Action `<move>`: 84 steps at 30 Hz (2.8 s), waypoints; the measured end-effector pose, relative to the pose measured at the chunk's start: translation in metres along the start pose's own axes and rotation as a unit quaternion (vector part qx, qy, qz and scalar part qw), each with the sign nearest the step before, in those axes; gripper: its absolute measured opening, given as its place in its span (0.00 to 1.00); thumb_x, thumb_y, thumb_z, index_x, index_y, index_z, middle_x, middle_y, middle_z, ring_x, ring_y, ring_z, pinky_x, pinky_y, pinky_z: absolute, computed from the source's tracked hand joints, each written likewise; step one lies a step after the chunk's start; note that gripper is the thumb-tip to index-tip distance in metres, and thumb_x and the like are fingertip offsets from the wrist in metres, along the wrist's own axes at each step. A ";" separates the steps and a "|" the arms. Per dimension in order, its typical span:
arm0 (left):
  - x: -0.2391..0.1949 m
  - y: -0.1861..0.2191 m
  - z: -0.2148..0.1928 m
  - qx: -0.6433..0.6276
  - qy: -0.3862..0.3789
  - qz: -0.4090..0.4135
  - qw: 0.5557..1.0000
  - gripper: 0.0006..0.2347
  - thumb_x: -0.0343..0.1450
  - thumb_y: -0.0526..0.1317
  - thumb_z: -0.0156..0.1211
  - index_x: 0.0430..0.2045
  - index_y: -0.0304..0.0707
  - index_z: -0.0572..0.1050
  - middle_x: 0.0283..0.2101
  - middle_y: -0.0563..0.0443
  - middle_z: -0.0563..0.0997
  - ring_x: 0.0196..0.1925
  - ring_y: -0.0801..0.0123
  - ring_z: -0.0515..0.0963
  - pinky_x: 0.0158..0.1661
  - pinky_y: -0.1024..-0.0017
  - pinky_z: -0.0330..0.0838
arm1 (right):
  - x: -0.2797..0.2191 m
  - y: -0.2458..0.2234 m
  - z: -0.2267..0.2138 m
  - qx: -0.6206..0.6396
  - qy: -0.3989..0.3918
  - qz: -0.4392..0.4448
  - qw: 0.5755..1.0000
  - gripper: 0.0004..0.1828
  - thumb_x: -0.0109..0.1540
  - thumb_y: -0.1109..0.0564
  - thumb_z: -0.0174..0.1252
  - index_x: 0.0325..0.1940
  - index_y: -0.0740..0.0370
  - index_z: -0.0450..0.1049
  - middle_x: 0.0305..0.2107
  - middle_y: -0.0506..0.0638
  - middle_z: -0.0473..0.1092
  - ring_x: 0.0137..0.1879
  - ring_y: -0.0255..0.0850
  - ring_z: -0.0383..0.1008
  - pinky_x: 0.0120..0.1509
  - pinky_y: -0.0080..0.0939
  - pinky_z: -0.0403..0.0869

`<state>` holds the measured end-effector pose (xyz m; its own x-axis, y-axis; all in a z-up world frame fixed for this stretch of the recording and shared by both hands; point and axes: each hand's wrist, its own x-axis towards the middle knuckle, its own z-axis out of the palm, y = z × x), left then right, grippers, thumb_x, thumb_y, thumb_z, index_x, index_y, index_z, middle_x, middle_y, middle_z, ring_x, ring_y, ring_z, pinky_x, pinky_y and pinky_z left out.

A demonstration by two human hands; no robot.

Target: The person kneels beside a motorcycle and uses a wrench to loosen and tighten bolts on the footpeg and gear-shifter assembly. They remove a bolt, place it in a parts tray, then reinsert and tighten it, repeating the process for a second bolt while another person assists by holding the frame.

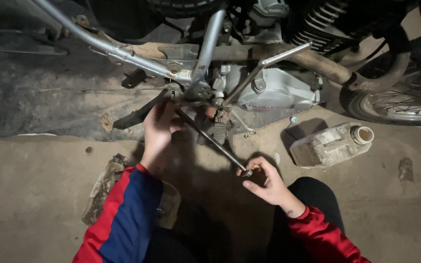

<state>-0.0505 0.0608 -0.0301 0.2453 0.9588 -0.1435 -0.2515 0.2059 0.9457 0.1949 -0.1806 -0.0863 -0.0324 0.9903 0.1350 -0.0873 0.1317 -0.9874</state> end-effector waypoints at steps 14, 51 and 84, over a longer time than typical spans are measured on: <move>-0.002 0.006 -0.001 0.030 0.008 -0.056 0.998 0.10 0.78 0.42 0.53 0.42 0.32 0.74 0.30 0.51 0.79 0.22 0.72 0.79 0.27 0.76 0.75 | -0.012 0.006 -0.008 0.124 -0.087 0.060 0.987 0.11 0.66 0.63 0.61 0.51 0.62 0.68 0.47 0.56 0.76 0.55 0.44 0.77 0.62 0.44 0.73; -0.074 0.013 -0.013 0.279 -0.131 0.111 0.945 0.11 0.73 0.41 0.66 0.44 0.34 0.79 0.33 0.50 0.83 0.33 0.79 0.79 0.35 0.73 0.75 | 0.026 -0.005 0.046 -0.297 -0.156 0.169 0.927 0.46 0.55 0.51 0.71 0.73 0.58 0.57 0.62 0.55 0.67 0.70 0.49 0.67 0.70 0.46 0.66; -0.150 -0.226 -0.241 0.354 0.070 -0.152 0.920 0.26 0.66 0.51 0.65 0.56 0.36 0.73 0.44 0.40 0.85 0.46 0.56 0.85 0.48 0.61 0.77 | -0.029 0.026 0.056 -0.321 -0.462 0.355 0.747 0.42 0.60 0.49 0.65 0.77 0.42 0.58 0.60 0.50 0.70 0.55 0.43 0.76 0.59 0.44 0.80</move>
<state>-0.2559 -0.0823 -0.2923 0.0683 0.9039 -0.4222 0.4936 0.3371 0.8017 0.1378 -0.2078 -0.1112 -0.5423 0.4073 -0.7349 0.7641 -0.1245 -0.6329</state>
